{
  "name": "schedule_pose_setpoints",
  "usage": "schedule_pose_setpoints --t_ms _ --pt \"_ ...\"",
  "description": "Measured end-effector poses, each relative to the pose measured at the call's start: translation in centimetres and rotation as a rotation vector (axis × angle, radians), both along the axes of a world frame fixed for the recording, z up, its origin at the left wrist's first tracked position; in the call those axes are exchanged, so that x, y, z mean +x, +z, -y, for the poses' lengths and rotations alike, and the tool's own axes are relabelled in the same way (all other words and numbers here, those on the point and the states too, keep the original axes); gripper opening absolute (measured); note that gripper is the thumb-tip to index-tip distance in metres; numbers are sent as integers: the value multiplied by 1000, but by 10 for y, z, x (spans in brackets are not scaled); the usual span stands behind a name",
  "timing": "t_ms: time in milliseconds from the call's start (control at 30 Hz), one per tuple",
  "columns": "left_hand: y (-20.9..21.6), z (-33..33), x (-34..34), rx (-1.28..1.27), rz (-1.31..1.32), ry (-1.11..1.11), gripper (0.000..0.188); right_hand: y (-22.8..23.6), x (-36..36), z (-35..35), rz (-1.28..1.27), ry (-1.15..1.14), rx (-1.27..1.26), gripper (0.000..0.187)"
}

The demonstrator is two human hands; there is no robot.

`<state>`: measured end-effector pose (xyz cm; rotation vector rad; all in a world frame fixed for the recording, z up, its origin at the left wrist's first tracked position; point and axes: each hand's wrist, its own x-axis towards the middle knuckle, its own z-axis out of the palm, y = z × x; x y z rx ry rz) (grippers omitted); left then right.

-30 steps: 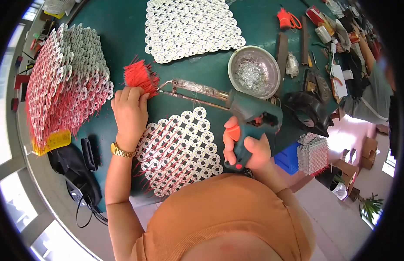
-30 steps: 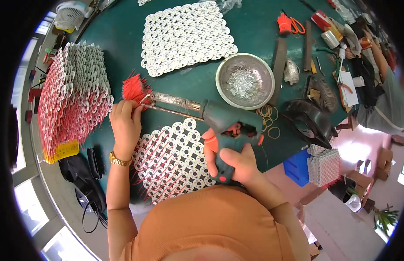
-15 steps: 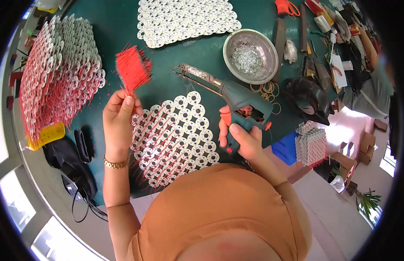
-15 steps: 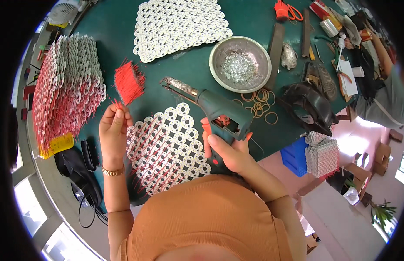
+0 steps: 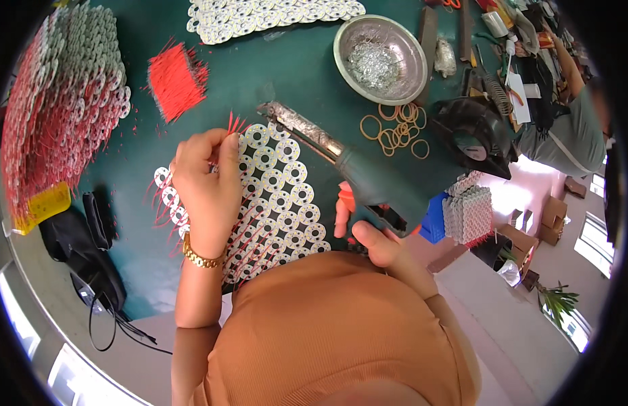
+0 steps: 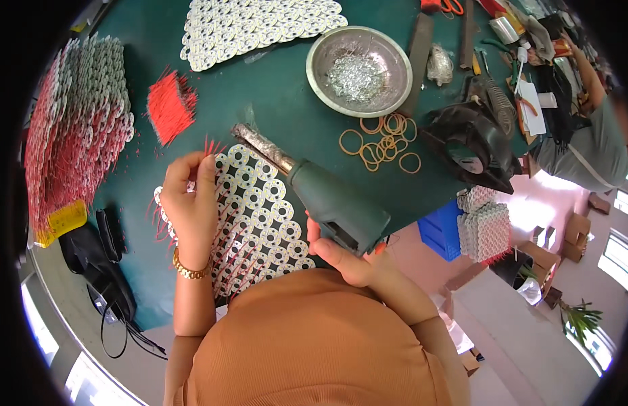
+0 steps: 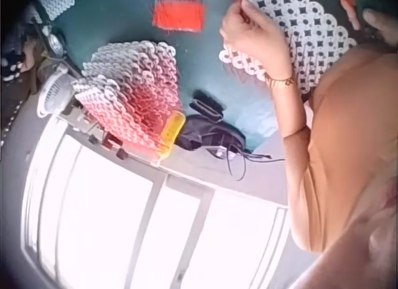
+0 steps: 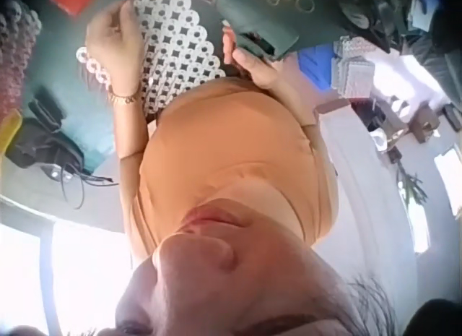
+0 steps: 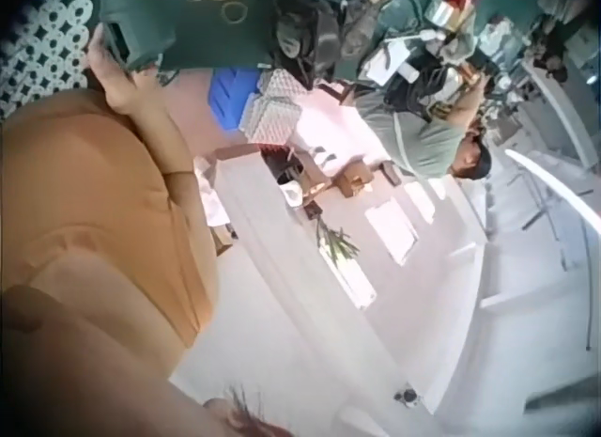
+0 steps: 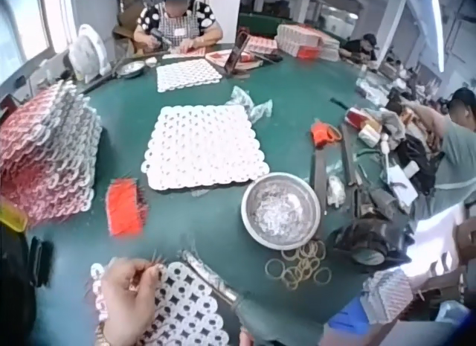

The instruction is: The person solders electrical wires onto an LED light board using a soldering iron.

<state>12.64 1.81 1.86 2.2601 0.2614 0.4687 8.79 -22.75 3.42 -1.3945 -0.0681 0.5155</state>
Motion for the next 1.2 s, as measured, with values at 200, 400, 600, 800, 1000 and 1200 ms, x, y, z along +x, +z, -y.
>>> schedule_pose_setpoints --t_ms 200,400,600,800,1000,1200 --pt "-17 -4 -4 117 -106 -34 4 -20 -17 21 397 166 -442 34" --pt "-21 -4 -5 210 -75 -52 5 -5 2 9 734 332 -659 35" --pt "-19 -2 -4 223 -52 -62 6 -3 -1 5 457 257 -629 34" --pt "-19 0 -2 291 -42 -66 7 3 1 1 432 275 -685 38" --pt "-20 0 -3 271 -47 -49 6 4 5 -1 675 273 -721 39" --pt "-22 2 -3 267 -52 -36 7 2 5 -2 563 237 -625 38"
